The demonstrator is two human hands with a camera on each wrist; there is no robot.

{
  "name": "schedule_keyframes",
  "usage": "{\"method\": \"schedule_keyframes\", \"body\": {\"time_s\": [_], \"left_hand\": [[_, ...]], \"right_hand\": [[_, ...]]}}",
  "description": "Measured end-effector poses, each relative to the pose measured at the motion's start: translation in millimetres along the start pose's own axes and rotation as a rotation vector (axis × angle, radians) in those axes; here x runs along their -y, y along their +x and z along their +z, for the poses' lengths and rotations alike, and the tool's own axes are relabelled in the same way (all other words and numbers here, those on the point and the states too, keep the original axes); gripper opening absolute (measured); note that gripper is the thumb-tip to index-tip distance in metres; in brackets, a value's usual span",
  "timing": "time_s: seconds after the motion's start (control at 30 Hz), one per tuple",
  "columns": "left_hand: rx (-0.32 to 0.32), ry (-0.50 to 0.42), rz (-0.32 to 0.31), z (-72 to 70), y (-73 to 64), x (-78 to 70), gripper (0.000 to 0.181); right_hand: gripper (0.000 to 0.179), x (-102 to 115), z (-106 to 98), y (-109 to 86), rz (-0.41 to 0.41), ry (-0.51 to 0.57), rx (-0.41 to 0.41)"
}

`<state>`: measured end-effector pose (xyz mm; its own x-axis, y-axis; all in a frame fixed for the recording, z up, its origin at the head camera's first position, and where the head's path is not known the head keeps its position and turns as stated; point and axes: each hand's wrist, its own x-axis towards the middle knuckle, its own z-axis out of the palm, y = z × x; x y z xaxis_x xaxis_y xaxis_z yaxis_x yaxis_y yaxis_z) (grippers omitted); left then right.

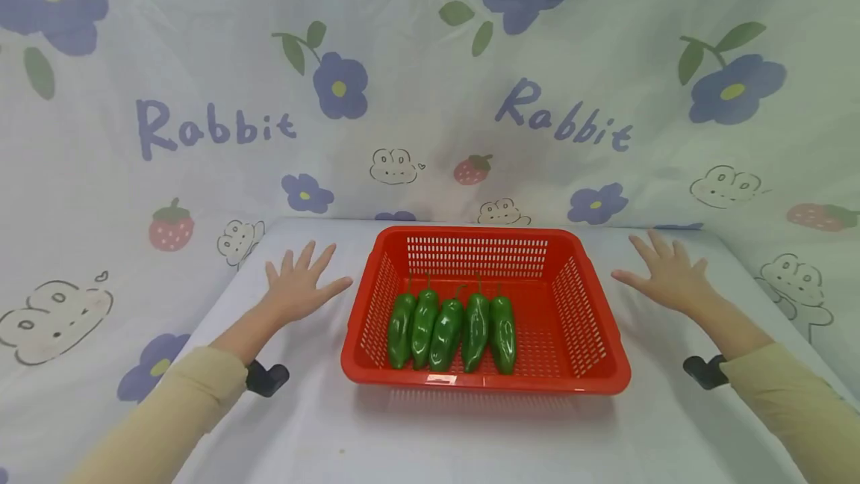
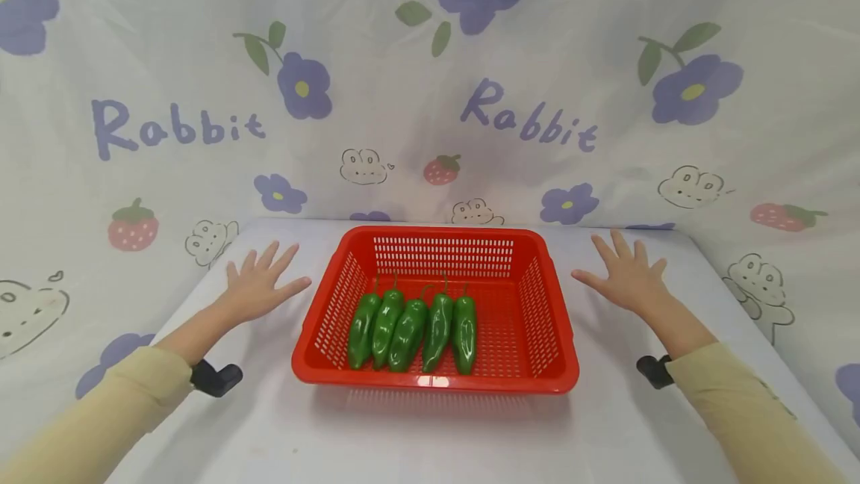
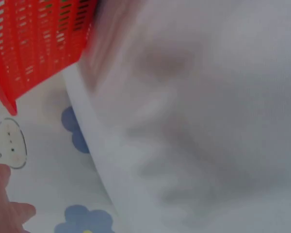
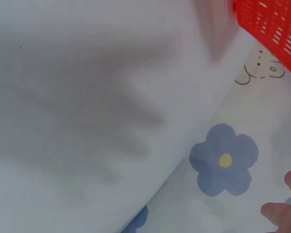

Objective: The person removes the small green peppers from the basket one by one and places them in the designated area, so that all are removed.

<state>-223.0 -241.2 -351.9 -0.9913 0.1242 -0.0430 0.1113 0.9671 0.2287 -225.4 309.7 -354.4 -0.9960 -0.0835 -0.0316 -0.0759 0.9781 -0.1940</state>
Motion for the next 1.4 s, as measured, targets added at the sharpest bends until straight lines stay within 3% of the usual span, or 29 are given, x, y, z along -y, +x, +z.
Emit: {"method": "schedule_keyframes", "body": {"time_s": [0.4,0.63,0.87,1.2,1.4], "left_hand": [[-0.073,-0.140,0.157,5.0,-6.0,-19.4,0.080],[-0.084,-0.218,0.214,8.8,-6.5,-29.7,0.078],[-0.039,-0.335,0.195,15.2,-4.2,-36.8,0.076],[-0.084,-0.331,0.311,22.9,-5.7,-42.8,0.065],[-0.067,-0.367,0.292,24.9,-8.4,-42.4,0.054]], "right_hand": [[0.085,28.8,-21.3,-4.4,-0.106,0.016,-0.101],[0.086,50.7,-33.8,-8.2,-0.138,0.029,-0.071],[0.087,69.7,-45.4,-10.2,-0.157,0.114,-0.014],[0.084,95.7,-55.5,-9.8,-0.216,0.207,0.038],[0.081,109.0,-57.7,-8.6,-0.259,0.247,0.048]]}}
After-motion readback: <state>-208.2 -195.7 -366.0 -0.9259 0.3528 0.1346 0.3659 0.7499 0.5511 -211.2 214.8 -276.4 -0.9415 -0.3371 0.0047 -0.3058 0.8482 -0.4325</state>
